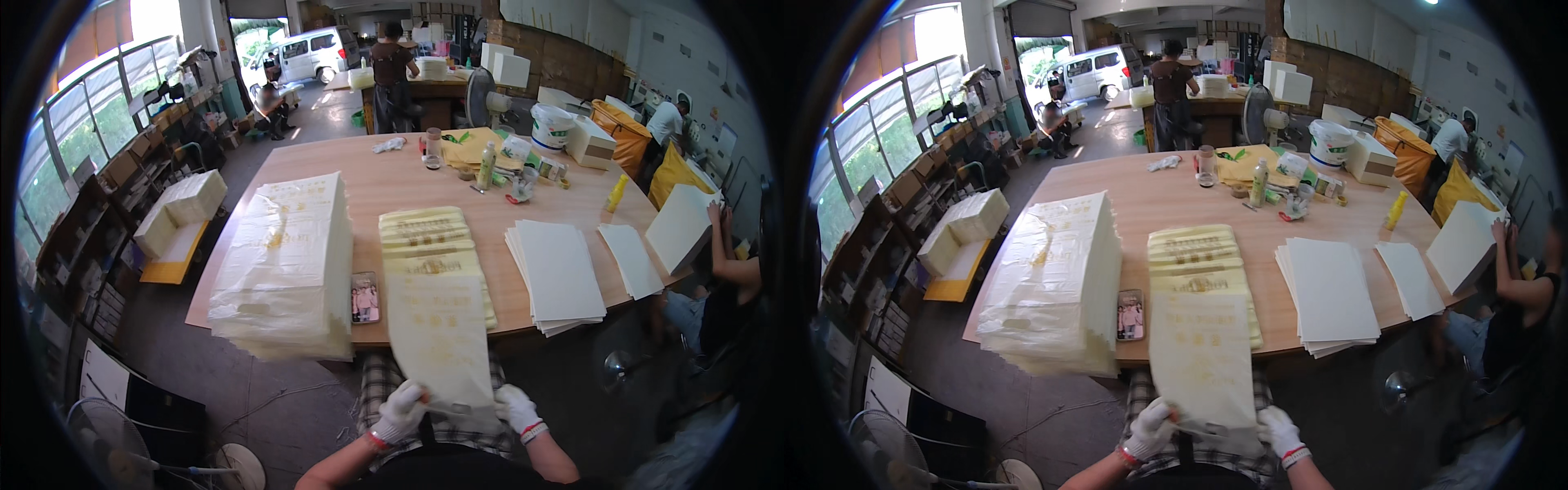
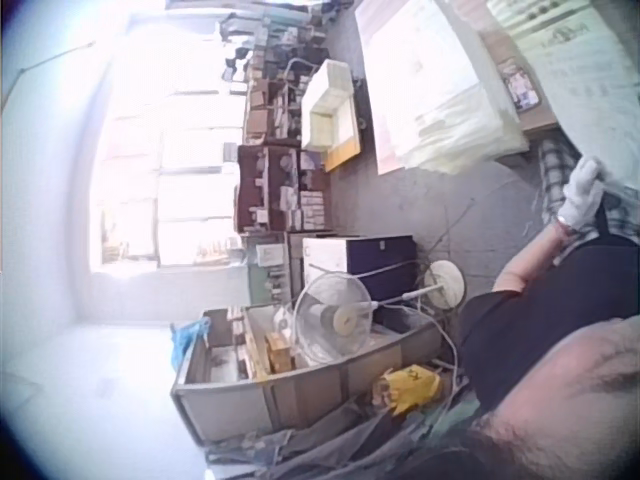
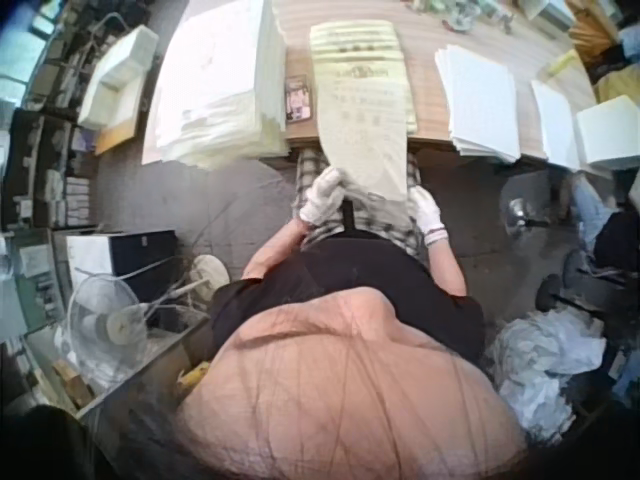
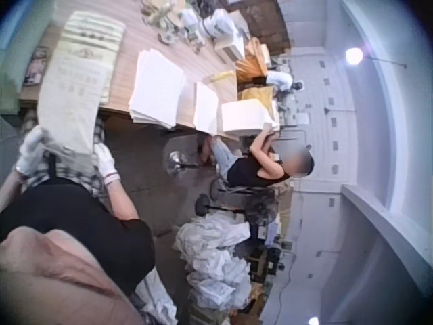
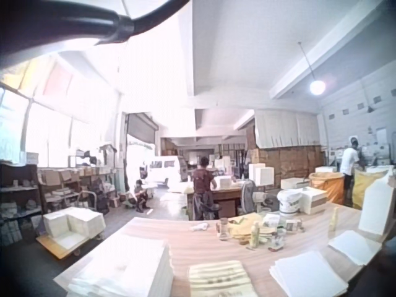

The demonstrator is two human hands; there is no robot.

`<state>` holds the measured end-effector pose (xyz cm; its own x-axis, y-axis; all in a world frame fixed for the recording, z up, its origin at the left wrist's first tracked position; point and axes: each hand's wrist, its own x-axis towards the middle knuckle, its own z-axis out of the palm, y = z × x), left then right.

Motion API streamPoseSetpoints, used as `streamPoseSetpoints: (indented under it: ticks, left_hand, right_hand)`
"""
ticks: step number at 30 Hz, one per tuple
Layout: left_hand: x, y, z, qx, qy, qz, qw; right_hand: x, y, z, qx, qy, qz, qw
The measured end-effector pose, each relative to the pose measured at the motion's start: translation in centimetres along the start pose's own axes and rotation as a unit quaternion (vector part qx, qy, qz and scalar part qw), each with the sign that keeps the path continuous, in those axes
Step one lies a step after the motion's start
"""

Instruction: The person sits at a table and repeatedly picks up white sheets of paper, inserts them into yellow plastic bags, and places the filled bags onto a stack. The person wears white gloves and handles the items by hand throughout the process.

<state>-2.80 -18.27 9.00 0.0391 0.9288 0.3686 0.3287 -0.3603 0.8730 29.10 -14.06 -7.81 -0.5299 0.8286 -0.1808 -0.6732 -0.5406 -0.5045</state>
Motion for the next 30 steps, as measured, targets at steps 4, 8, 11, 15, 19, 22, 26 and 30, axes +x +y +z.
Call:
streamPoseSetpoints:
  ticks: [4, 8, 11, 15, 19, 22, 26, 30]
  left_hand:
    - [3.8, 4.8, -4.3, 0.127, 0.003, 0.155, 0.98]
    - [4.0, 5.9, -11.7, 0.195, 0.251, 0.16, 0.934]
    - [7.4, 3.6, -17.5, -0.095, 0.404, 0.251, 0.874]
    - [7.8, -4.6, -29.2, 0.01, 0.534, 0.135, 0.835]
    - [2.5, -10.8, -31.3, -0.155, 0.579, -0.039, 0.8]
    - [-4.0, -19.0, -28.7, -0.141, 0.624, -0.085, 0.764]
    - [-6.5, -23.6, -13.0, 0.34, 0.163, -0.224, 0.899]
    - [2.2, -18.8, -5.3, 0.283, 0.118, -0.041, 0.951]
  right_hand:
    - [7.1, 3.7, 10.7, -0.175, 0.032, 0.003, 0.984]
    - [15.3, 2.4, 24.0, -0.176, -0.021, -0.017, 0.984]
    - [21.2, 3.2, 27.9, -0.409, -0.202, -0.226, 0.861]
    - [24.9, 8.9, 33.6, -0.244, -0.226, 0.102, 0.937]
    - [24.8, 11.8, 34.6, -0.279, -0.1, 0.139, 0.945]
    - [23.2, 12.9, 29.4, -0.429, -0.184, -0.211, 0.859]
    - [17.8, 9.9, 18.7, -0.332, -0.052, 0.199, 0.921]
    - [12.4, 6.7, 10.4, -0.309, 0.105, 0.149, 0.933]
